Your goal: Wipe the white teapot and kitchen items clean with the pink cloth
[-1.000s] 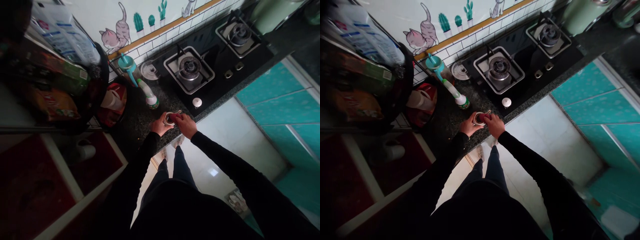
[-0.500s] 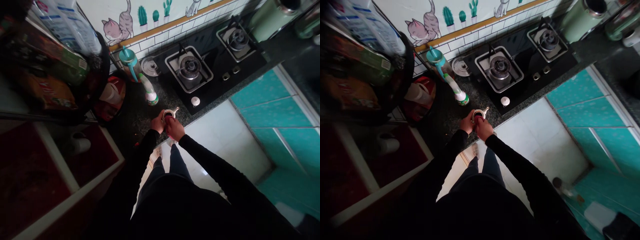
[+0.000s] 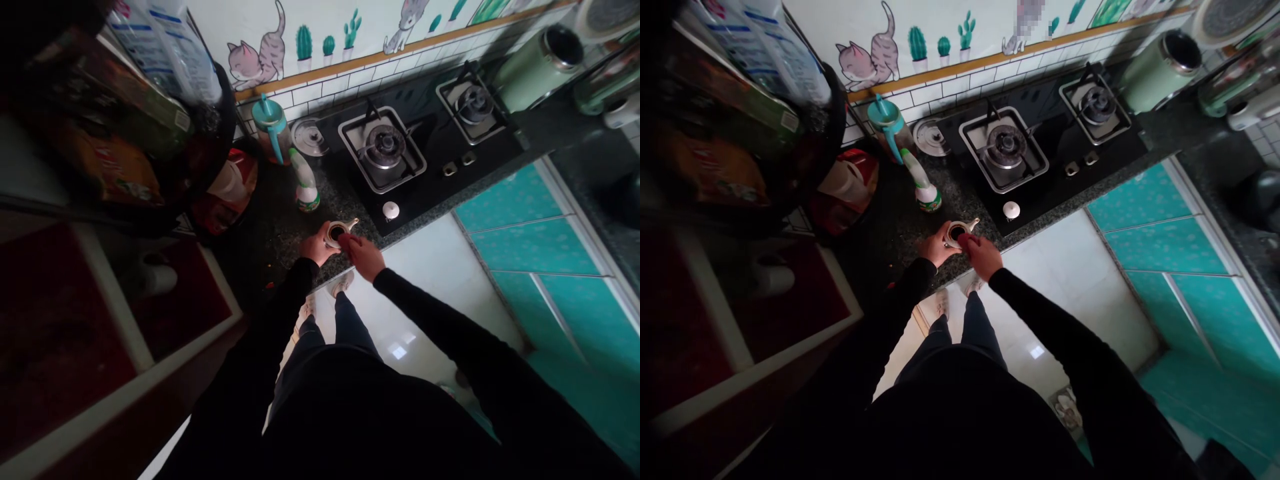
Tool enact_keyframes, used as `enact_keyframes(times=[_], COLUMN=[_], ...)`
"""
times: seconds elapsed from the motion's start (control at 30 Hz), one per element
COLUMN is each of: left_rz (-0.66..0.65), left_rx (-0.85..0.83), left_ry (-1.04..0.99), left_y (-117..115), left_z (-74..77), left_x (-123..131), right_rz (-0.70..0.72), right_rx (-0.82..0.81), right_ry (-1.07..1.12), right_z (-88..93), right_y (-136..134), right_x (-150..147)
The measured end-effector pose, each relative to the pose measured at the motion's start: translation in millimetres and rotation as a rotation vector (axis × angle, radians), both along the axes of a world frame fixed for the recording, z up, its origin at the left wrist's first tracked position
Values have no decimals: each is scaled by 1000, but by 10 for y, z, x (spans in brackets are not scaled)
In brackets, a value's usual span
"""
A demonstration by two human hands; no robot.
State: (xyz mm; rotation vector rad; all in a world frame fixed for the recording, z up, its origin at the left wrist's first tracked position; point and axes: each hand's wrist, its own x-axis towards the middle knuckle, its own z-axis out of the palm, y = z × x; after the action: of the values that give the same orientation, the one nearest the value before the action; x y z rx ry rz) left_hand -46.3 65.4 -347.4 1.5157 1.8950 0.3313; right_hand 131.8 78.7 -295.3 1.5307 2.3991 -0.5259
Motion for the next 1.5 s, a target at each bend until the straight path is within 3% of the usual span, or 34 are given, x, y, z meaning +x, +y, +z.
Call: enact_keyframes(times=[0.13,0.4,0.47,0.6,0.67,0.93,1.13,1.2,1.4,1.5], left_rz=[30,1,-3,-8,-9,-25,-26,-26,-44,-50], left_rx=[-44,18,12,-49,-67,-25,-56,-57,-34,-11], left_ry=[48,-43,-34,30,53,-9,37,33,-8,-29], left_y=[-2,19,22,27,31,57,59,60,65,66], left_z=[0,22,30,63,74,48,77,75,10,-24], left_x=[2,-57,-56,-45,-42,-61,-45,-42,-58,-60], right_rz=[-53,166,130,-74,-92,145,-93,-90,79,125], right_rx=[-75,35,32,-76,-117,42,-99,-129,54,92], right_ry=[62,-93,-81,8,44,-77,69,95,-63,-61], right_z=[-21,140,110,15,5,81,-76,-67,96,108], right_y=[-193,377,308,-55,-129,446,55,19,478,572], right_x=[-203,196,144,-79,-105,197,37,25,182,237])
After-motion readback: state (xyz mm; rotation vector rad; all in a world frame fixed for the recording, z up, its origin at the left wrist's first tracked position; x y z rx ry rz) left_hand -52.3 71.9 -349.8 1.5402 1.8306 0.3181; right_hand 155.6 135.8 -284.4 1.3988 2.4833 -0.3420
